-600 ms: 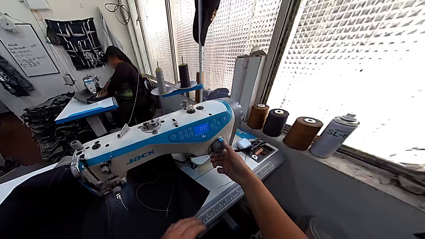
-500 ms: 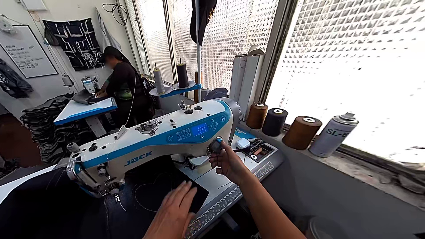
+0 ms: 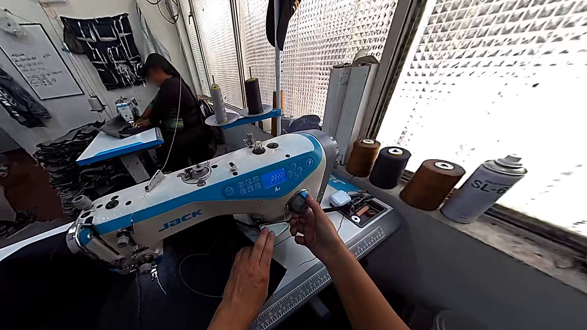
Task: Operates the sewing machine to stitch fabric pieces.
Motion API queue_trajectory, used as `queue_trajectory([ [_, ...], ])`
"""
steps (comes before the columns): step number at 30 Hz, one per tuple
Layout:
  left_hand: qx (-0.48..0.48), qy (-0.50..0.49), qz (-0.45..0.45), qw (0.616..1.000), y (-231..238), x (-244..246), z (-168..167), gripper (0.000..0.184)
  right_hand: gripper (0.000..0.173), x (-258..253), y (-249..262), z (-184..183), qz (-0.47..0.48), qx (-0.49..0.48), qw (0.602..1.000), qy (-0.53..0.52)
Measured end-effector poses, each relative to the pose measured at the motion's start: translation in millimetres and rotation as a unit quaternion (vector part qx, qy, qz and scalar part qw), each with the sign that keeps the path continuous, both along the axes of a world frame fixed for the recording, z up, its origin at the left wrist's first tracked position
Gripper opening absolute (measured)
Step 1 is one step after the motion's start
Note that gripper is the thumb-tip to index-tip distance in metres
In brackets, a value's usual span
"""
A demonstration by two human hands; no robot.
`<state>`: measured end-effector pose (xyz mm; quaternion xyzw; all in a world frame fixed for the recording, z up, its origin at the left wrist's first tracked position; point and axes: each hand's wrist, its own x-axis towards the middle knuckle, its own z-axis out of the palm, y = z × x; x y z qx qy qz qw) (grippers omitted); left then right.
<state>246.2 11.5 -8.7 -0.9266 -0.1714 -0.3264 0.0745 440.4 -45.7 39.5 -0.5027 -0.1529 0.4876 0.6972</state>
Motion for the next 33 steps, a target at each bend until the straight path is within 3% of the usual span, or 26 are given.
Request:
queue_trajectory([
  [6, 0.005, 0.015, 0.031, 0.999, -11.5, 2.5, 3.8, 0.076, 0.056, -6.6, 2.9, 3.7, -0.039, -0.009, 0.999, -0.002],
  [18, 0.011, 0.028, 0.054, 0.998, -17.2, 4.3, 3.7, 0.078, 0.05, -8.9, 4.6, 8.1, -0.058, 0.001, 0.998, 0.02],
  [25, 0.002, 0.027, 0.054, 0.998, -19.4, 4.8, 5.3, 0.078, 0.04, -4.7, 5.4, -2.4, -0.089, -0.02, 0.979, -0.185],
  [33, -0.006, 0.035, 0.063, 0.997, -21.5, 4.3, 7.3, 0.076, 0.042, -1.7, 5.3, -2.1, -0.078, -0.024, 0.977, -0.195],
])
